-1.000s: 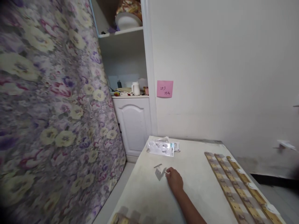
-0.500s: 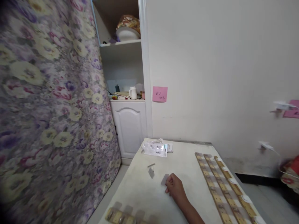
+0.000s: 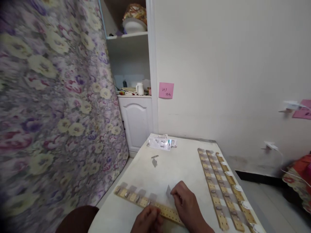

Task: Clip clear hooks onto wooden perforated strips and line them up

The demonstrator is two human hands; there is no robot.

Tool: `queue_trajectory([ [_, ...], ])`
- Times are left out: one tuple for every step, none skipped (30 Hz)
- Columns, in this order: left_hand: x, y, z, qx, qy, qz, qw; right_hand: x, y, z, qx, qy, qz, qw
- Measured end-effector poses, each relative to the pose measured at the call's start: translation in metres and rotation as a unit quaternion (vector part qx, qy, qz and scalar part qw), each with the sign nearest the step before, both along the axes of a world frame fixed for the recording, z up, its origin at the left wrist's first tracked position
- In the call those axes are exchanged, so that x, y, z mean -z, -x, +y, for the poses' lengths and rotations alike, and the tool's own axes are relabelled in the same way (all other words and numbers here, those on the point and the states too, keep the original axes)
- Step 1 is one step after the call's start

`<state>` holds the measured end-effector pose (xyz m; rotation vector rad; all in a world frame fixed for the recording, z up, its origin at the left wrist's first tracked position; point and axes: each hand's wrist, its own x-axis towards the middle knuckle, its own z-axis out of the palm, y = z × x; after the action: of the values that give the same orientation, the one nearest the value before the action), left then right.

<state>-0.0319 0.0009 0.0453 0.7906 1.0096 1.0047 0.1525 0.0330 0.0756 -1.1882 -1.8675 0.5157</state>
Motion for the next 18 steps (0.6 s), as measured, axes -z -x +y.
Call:
queue_trajectory([
  [-0.008,-0.005,0.001,-0.011,0.011,-0.024,1.0,-0.002,0.001,-0.002,-0.02,-0.018,-0.02,0.999],
  [-0.015,-0.008,0.003,-0.021,0.017,-0.038,0.999,-0.004,0.002,-0.004,-0.039,-0.029,-0.041,0.998],
  [-0.021,-0.011,0.004,-0.033,0.017,-0.043,0.998,-0.005,0.002,-0.006,-0.055,-0.037,-0.061,0.996],
  [-0.026,-0.013,0.005,-0.038,0.014,-0.039,0.998,-0.005,0.002,-0.007,-0.067,-0.039,-0.08,0.994],
  [-0.03,-0.014,0.006,-0.039,0.009,-0.027,0.999,-0.004,0.003,-0.007,-0.076,-0.04,-0.097,0.992],
  [-0.031,-0.014,0.006,-0.038,0.004,-0.008,0.999,-0.003,0.004,-0.008,-0.084,-0.04,-0.111,0.989],
  [-0.032,-0.014,0.006,-0.035,0.0,0.012,0.999,-0.001,0.005,-0.008,-0.089,-0.041,-0.123,0.988],
  [-0.032,-0.014,0.005,-0.034,-0.001,0.031,0.999,0.001,0.006,-0.008,-0.092,-0.043,-0.131,0.986],
  [-0.031,-0.014,0.005,-0.033,0.0,0.048,0.998,0.002,0.008,-0.008,-0.093,-0.044,-0.137,0.985],
  [-0.029,-0.013,0.004,-0.033,0.002,0.059,0.998,0.003,0.009,-0.009,-0.094,-0.043,-0.139,0.985],
  [-0.027,-0.013,0.003,-0.033,0.005,0.062,0.998,0.003,0.011,-0.01,-0.095,-0.039,-0.136,0.985],
  [-0.025,-0.012,0.003,-0.033,0.009,0.061,0.998,0.002,0.012,-0.01,-0.098,-0.031,-0.127,0.987],
  [-0.024,-0.012,0.002,-0.035,0.014,0.058,0.998,0.001,0.013,-0.011,-0.101,-0.021,-0.111,0.989],
  [-0.022,-0.011,0.001,-0.04,0.02,0.055,0.997,0.0,0.013,-0.011,-0.101,-0.011,-0.089,0.991],
  [-0.021,-0.011,0.001,-0.047,0.027,0.05,0.997,-0.001,0.012,-0.011,-0.095,-0.002,-0.064,0.993],
  [-0.02,-0.01,0.0,-0.055,0.034,0.046,0.997,-0.001,0.011,-0.011,-0.081,0.007,-0.038,0.996],
  [-0.019,-0.01,-0.001,-0.062,0.04,0.041,0.996,-0.001,0.01,-0.009,-0.06,0.018,-0.016,0.998],
  [-0.018,-0.009,-0.002,-0.069,0.045,0.035,0.996,0.0,0.009,-0.008,-0.038,0.034,0.003,0.999],
])
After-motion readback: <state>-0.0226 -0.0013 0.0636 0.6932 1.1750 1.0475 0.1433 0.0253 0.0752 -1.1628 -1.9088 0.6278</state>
